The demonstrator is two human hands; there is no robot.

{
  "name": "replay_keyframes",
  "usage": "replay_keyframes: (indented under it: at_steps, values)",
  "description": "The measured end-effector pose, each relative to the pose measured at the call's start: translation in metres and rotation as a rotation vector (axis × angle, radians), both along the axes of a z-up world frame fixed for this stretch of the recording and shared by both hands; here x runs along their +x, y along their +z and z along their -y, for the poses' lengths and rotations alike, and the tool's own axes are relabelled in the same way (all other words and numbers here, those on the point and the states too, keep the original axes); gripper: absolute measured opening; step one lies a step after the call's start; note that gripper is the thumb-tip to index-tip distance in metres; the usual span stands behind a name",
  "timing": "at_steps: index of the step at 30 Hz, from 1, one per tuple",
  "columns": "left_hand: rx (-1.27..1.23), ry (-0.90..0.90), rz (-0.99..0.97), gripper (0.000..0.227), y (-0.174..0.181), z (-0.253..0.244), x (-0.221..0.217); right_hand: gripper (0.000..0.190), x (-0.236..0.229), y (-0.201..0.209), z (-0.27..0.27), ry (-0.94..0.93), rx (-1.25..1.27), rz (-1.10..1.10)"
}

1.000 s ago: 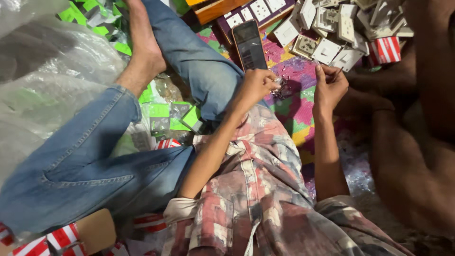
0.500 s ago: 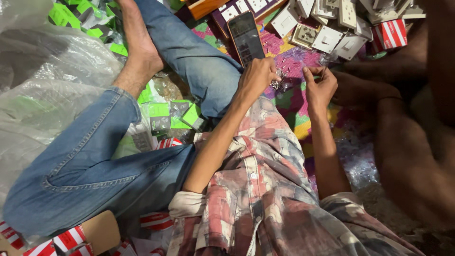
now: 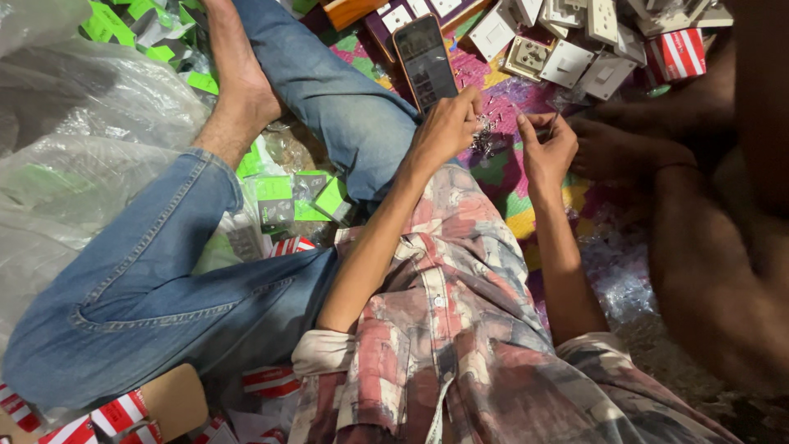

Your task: The person sits on a mat and repeatedly opens small plastic bags containing screws, pours the screws onto the mat, and discards the empty bags. The person handles the bags and screws by hand without using tools.

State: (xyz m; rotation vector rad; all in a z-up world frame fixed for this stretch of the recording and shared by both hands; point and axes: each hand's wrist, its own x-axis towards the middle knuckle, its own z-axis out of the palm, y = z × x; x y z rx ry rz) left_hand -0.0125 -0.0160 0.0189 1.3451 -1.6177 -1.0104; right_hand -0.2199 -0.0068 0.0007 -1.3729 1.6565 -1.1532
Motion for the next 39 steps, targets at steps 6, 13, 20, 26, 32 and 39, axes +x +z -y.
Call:
replay_keyframes:
  at_steps: [6, 13, 20, 26, 32, 39]
  values:
    - [0.043, 0.043, -0.086, 0.034, -0.016, 0.004, -0.002, 0.016, 0.005, 0.013, 0.004, 0.052, -0.027, 0.159]
    - [-0.016, 0.108, -0.204, 0.019, -0.028, 0.000, 0.001, 0.019, 0.063, 0.065, -0.024, 0.167, 0.054, 0.407]
    - [-0.020, 0.458, -0.505, 0.014, -0.001, -0.069, 0.068, 0.016, 0.135, 0.103, -0.061, 0.520, 0.043, 0.322]
    - [0.369, 1.090, 0.514, 0.022, 0.040, -0.156, 0.141, 0.013, 0.171, 0.108, -0.076, 1.102, -0.320, -0.099]
    - [0.293, 1.170, 0.639, 0.039, 0.053, -0.171, 0.159, 0.015, 0.171, 0.116, -0.074, 0.975, -0.347, -0.355]
    - [0.119, 1.185, 0.625, 0.058, 0.055, -0.165, 0.156, 0.021, 0.074, 0.062, -0.031, 0.351, -0.078, -0.317]
